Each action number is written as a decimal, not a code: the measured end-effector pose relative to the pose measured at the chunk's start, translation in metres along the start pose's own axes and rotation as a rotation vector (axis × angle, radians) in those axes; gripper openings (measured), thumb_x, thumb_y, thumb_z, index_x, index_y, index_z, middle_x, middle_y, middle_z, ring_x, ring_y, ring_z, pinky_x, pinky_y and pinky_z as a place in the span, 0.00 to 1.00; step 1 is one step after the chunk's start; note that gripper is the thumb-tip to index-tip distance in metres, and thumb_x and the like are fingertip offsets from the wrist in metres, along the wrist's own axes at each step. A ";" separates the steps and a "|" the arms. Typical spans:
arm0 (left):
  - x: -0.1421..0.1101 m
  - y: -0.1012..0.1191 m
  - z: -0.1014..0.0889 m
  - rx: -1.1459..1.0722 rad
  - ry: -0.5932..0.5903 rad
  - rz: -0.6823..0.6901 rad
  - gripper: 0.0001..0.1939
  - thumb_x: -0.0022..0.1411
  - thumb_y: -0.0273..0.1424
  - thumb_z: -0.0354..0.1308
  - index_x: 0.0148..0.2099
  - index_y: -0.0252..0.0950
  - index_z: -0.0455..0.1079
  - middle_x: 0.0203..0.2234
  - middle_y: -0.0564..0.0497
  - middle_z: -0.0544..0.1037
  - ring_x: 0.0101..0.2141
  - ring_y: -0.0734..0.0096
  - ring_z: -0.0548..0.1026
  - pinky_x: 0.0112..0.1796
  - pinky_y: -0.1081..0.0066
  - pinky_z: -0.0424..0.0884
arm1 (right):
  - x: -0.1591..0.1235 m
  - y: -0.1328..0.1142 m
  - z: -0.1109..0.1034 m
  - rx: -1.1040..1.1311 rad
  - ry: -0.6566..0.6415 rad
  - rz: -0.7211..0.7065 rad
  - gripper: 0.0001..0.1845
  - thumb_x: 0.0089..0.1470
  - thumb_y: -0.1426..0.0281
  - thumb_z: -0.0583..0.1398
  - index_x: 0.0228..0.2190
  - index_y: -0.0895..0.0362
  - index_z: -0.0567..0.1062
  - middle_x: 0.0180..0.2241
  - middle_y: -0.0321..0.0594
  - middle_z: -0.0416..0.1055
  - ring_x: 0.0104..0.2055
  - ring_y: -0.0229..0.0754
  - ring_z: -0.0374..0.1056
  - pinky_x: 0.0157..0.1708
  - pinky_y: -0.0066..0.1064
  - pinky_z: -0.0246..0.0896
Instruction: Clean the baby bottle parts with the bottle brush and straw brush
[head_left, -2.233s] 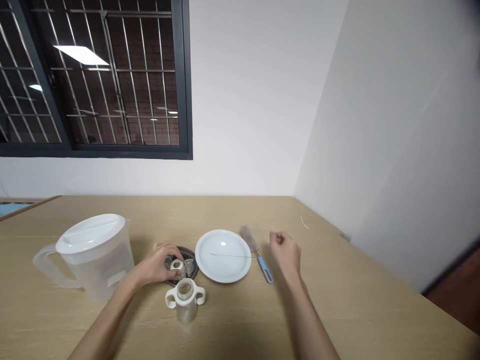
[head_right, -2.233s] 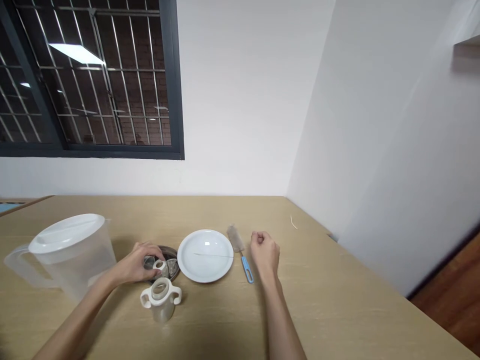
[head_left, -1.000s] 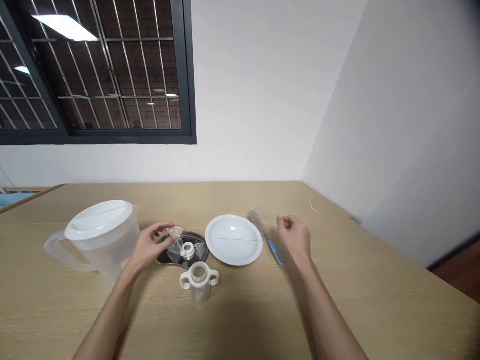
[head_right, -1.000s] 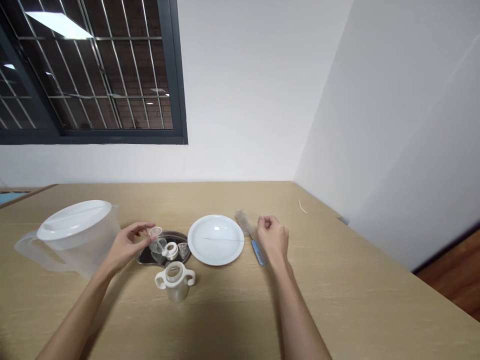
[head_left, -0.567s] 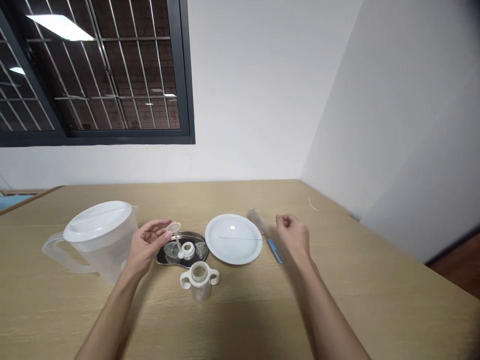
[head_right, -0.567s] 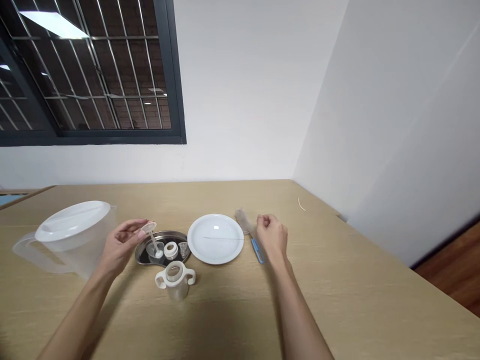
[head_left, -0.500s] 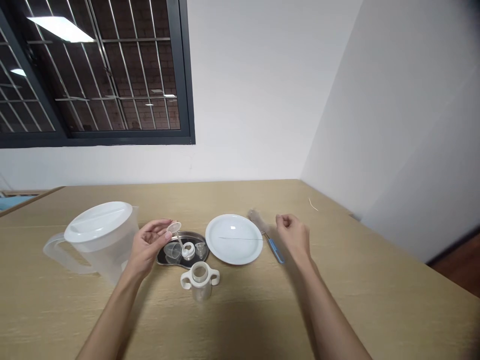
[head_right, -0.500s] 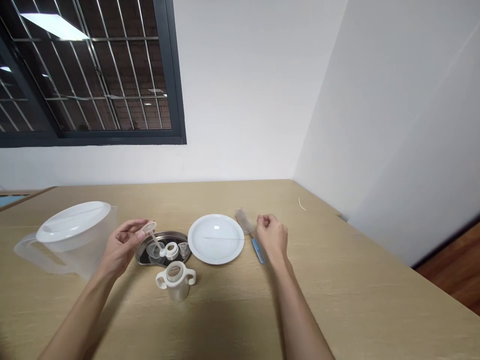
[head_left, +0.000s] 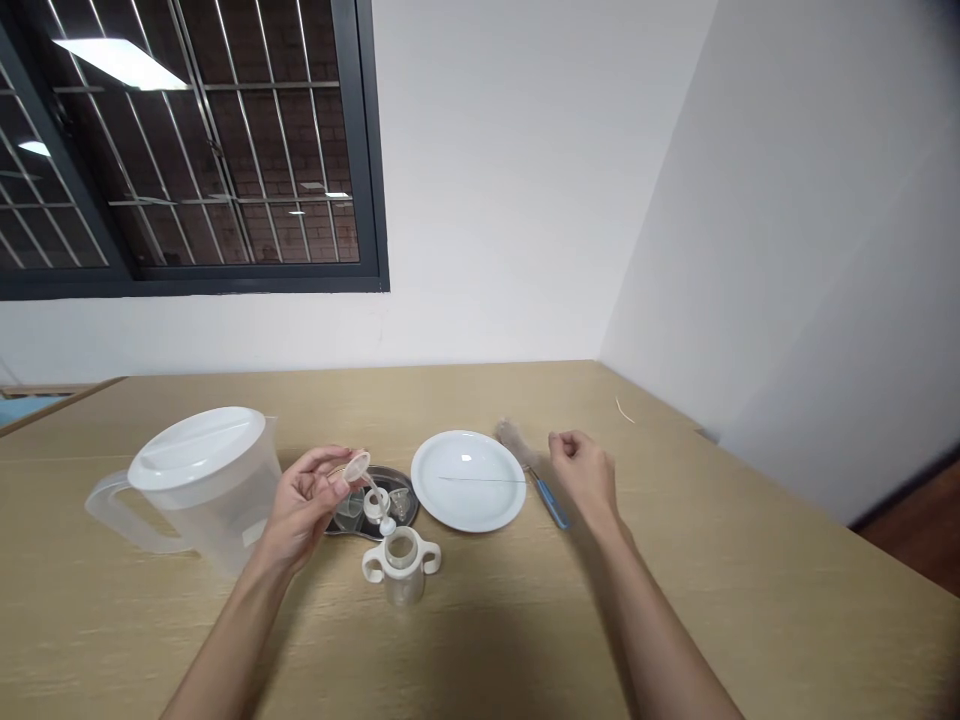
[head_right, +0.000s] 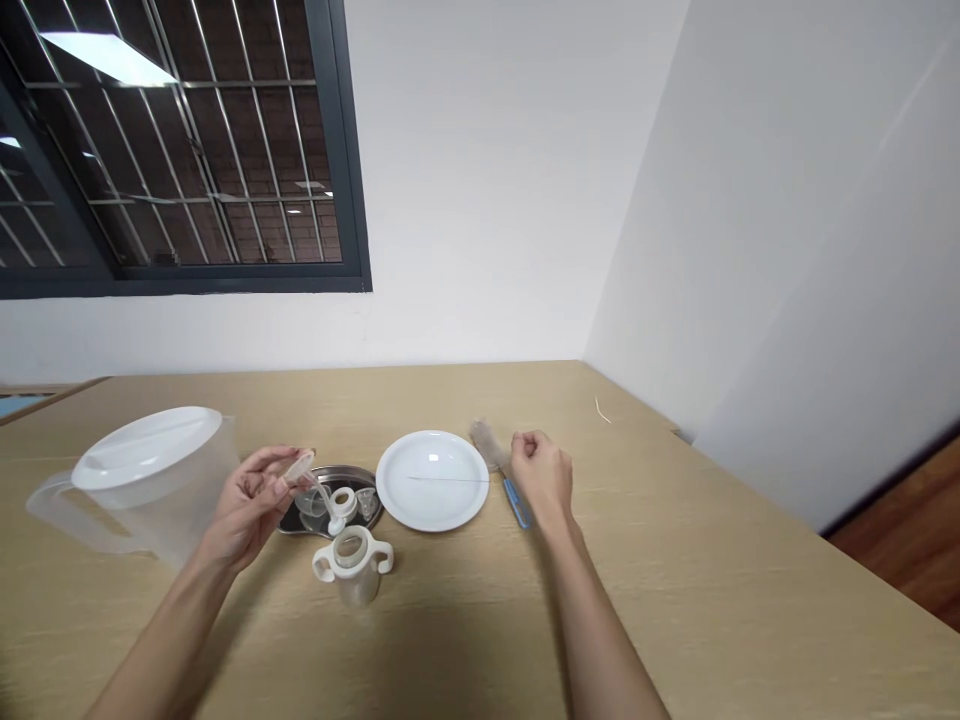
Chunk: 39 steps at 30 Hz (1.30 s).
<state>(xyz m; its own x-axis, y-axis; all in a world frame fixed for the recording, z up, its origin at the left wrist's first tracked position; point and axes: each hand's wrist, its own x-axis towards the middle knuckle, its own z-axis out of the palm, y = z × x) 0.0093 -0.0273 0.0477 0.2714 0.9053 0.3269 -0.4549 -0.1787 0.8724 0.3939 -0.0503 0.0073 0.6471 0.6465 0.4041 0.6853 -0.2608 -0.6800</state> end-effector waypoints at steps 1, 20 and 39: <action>0.000 -0.001 0.001 -0.003 -0.018 -0.015 0.17 0.50 0.27 0.71 0.44 0.37 0.75 0.43 0.46 0.81 0.34 0.71 0.80 0.39 0.74 0.77 | 0.000 0.000 0.000 -0.002 -0.002 0.002 0.16 0.55 0.60 0.54 0.28 0.56 0.77 0.28 0.43 0.76 0.31 0.45 0.68 0.32 0.31 0.53; -0.008 -0.001 0.009 0.044 -0.151 -0.087 0.14 0.52 0.30 0.69 0.42 0.35 0.74 0.41 0.44 0.81 0.31 0.68 0.81 0.36 0.71 0.76 | -0.003 -0.004 -0.002 -0.017 -0.017 -0.013 0.16 0.55 0.60 0.54 0.28 0.56 0.76 0.26 0.41 0.75 0.30 0.44 0.68 0.31 0.31 0.52; -0.007 -0.015 0.006 0.461 -0.509 -0.274 0.27 0.49 0.30 0.71 0.52 0.38 0.70 0.44 0.42 0.78 0.45 0.60 0.75 0.47 0.63 0.70 | -0.006 -0.007 -0.003 0.001 -0.034 -0.052 0.17 0.55 0.60 0.53 0.27 0.57 0.76 0.26 0.42 0.75 0.29 0.44 0.67 0.30 0.30 0.52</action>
<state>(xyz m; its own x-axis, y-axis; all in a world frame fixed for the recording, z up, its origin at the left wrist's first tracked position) 0.0194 -0.0336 0.0345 0.7347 0.6702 0.1053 0.0581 -0.2167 0.9745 0.3862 -0.0546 0.0109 0.5991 0.6829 0.4179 0.7173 -0.2259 -0.6592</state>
